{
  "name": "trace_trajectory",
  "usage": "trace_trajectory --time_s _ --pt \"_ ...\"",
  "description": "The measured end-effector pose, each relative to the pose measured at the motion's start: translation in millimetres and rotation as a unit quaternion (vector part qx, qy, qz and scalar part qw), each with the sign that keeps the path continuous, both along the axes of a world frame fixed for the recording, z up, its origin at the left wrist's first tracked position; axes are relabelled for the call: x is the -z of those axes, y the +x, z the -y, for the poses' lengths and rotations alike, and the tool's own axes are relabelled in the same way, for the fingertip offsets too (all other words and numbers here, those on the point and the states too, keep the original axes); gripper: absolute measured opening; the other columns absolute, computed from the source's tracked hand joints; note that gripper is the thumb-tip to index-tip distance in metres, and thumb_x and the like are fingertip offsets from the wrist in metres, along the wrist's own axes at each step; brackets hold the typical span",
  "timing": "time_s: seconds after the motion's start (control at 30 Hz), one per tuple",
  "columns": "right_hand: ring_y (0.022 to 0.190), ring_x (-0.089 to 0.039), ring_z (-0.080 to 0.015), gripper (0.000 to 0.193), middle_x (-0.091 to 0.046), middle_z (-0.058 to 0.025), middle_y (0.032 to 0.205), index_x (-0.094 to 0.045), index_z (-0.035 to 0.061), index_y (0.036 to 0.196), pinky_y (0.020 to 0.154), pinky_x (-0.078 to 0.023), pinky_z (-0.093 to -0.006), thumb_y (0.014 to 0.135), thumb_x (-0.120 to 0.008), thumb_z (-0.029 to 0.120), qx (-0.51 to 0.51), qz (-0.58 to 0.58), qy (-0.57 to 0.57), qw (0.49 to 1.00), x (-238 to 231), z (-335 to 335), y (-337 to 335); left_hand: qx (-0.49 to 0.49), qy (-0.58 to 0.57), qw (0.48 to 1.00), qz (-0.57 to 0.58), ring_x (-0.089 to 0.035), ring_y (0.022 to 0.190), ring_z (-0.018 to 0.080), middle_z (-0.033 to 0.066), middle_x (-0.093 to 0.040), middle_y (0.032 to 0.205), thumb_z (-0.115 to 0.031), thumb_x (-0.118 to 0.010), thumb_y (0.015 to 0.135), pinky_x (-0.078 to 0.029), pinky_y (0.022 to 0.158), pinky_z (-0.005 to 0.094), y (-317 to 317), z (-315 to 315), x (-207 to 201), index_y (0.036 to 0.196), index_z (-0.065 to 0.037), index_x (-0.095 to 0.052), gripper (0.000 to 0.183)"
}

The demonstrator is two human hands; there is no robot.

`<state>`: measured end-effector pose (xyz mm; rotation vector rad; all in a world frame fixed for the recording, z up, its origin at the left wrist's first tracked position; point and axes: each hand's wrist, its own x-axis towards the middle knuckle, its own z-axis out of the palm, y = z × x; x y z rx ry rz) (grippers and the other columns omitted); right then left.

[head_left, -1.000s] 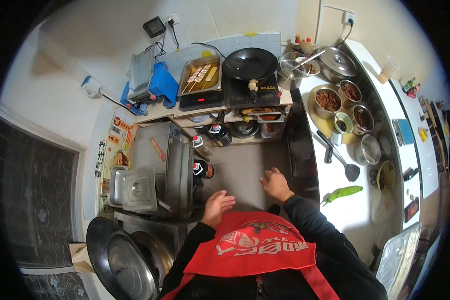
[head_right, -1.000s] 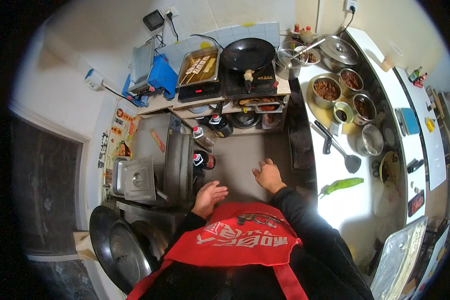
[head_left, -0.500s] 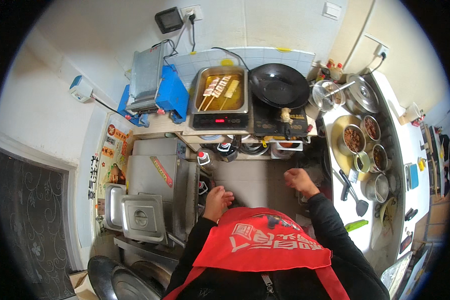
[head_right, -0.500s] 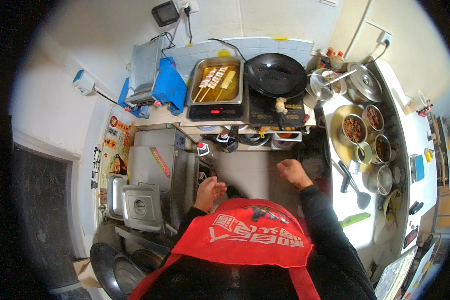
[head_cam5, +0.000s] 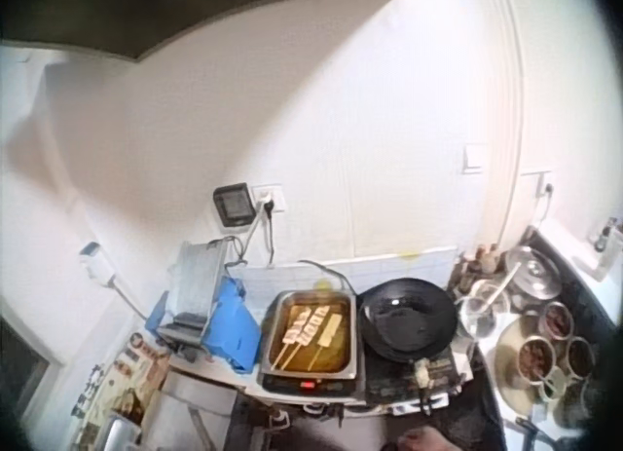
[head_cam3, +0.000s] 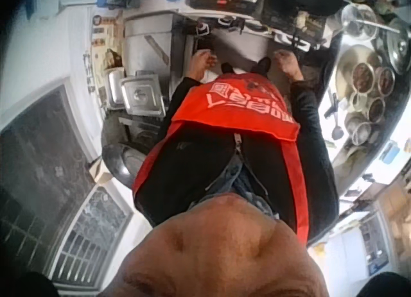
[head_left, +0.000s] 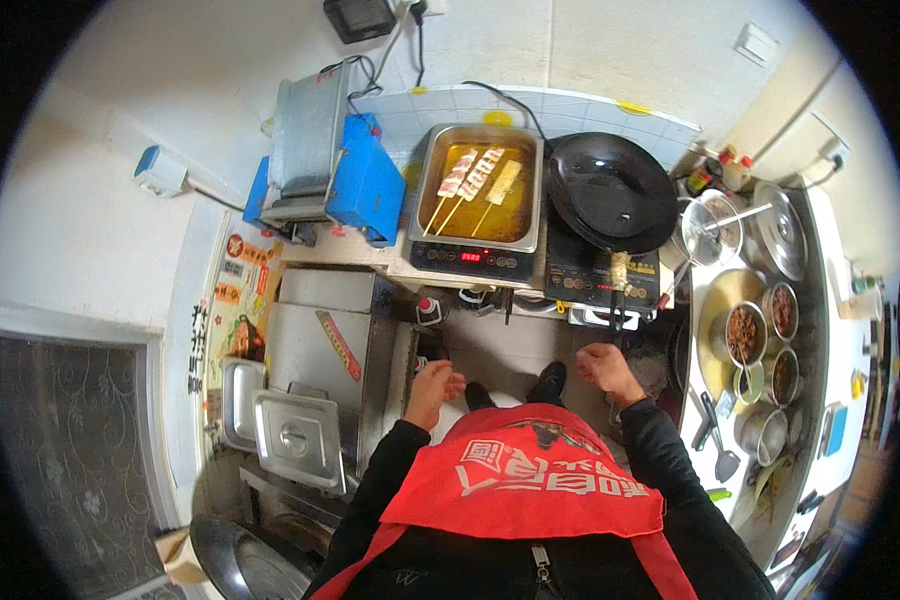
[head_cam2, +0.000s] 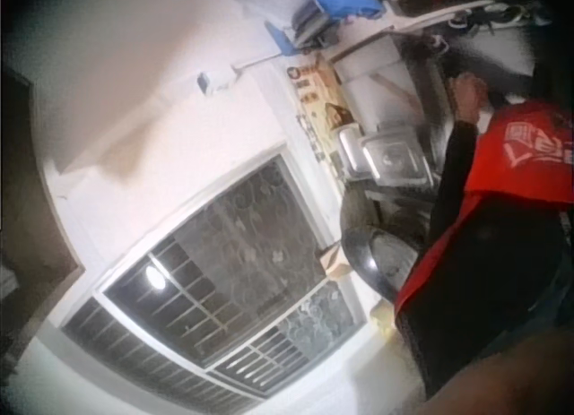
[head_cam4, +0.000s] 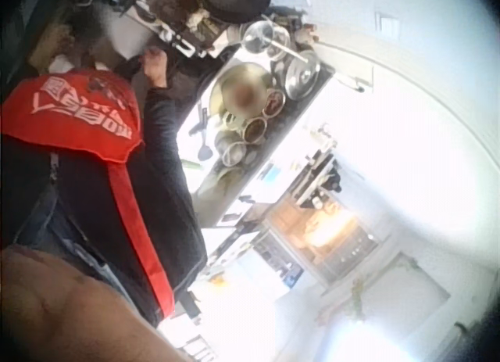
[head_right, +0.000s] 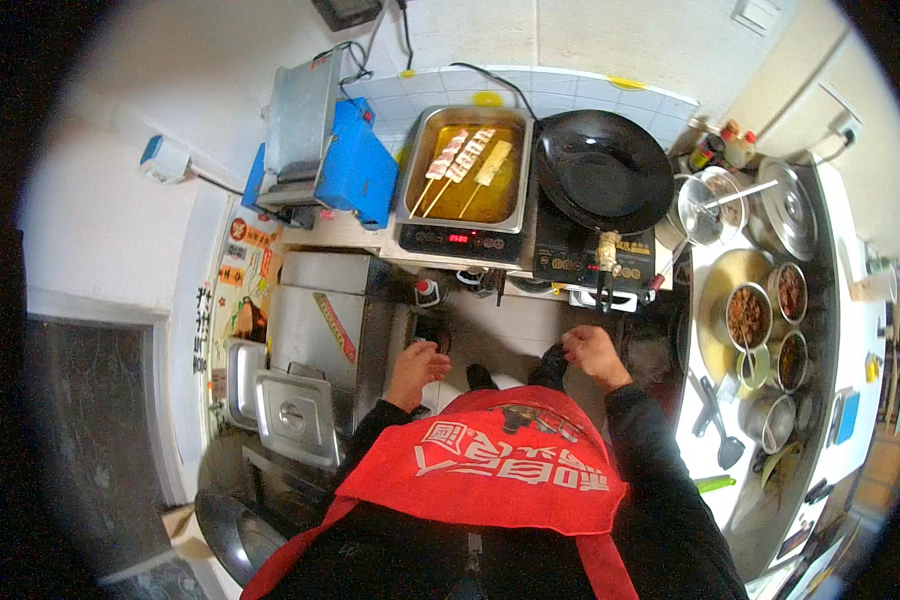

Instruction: The person retrieves a yellow food item from the refrigerator, washes it in a pot under running water, then pours oil into a wok and places it on a burner. They wash a green vegetable and begin slicing it on a cutting board.

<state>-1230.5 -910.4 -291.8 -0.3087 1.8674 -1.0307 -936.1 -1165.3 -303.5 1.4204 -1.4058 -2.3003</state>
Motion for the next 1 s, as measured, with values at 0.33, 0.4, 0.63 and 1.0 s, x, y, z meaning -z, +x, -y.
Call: trace_trajectory --time_s 0.33,0.4,0.63,1.0 --pt "0.065 -0.063 -0.0185 0.035 -0.068 -0.0103 0.075 -0.071 -0.0044 0.102 0.063 -0.051 -0.0375 0.099 -0.059 0.028 -0.311 -0.056 -0.036 0.948 -36 73 -20 0.193 -0.158 0.926 0.284 -0.070 0.099 0.0261 0.0161 -0.073 0.112 -0.030 -0.054 0.104 -0.055 0.082 0.0364 154 -155 80 0.133 0.003 -0.057 0.045" --pt "0.068 -0.064 -0.0200 0.036 -0.068 -0.0117 0.076 -0.071 -0.0046 0.103 0.066 -0.051 -0.0386 0.099 -0.058 0.029 -0.325 -0.060 -0.044 0.943 -46 77 -27 0.180 -0.141 0.918 0.323 -0.070 0.100 0.0268 0.0166 -0.073 0.112 -0.031 -0.054 0.103 -0.055 0.083 0.0367 179 -186 106 0.133 0.003 -0.057 0.045" --pt "0.072 -0.066 -0.0224 0.032 -0.070 -0.0135 0.079 -0.070 -0.0049 0.100 0.070 -0.052 -0.0368 0.096 -0.060 0.025 -0.316 -0.109 0.007 0.942 -55 81 -17 0.115 -0.261 0.904 0.319 -0.070 0.101 0.0294 0.0181 -0.073 0.113 -0.033 -0.054 0.103 -0.055 0.086 0.0379 169 -196 148 0.132 0.003 -0.059 0.047" --pt "0.093 -0.070 -0.0351 0.033 -0.072 -0.0219 0.101 -0.070 -0.0037 0.112 0.083 -0.054 -0.0411 0.097 -0.063 0.024 -0.417 -0.178 0.004 0.891 -55 77 40 -0.029 -0.151 0.982 0.110 -0.070 0.101 0.0309 0.0190 -0.074 0.107 -0.036 -0.055 0.101 -0.053 0.091 0.0389 94 -104 94 0.129 0.002 -0.064 0.048"
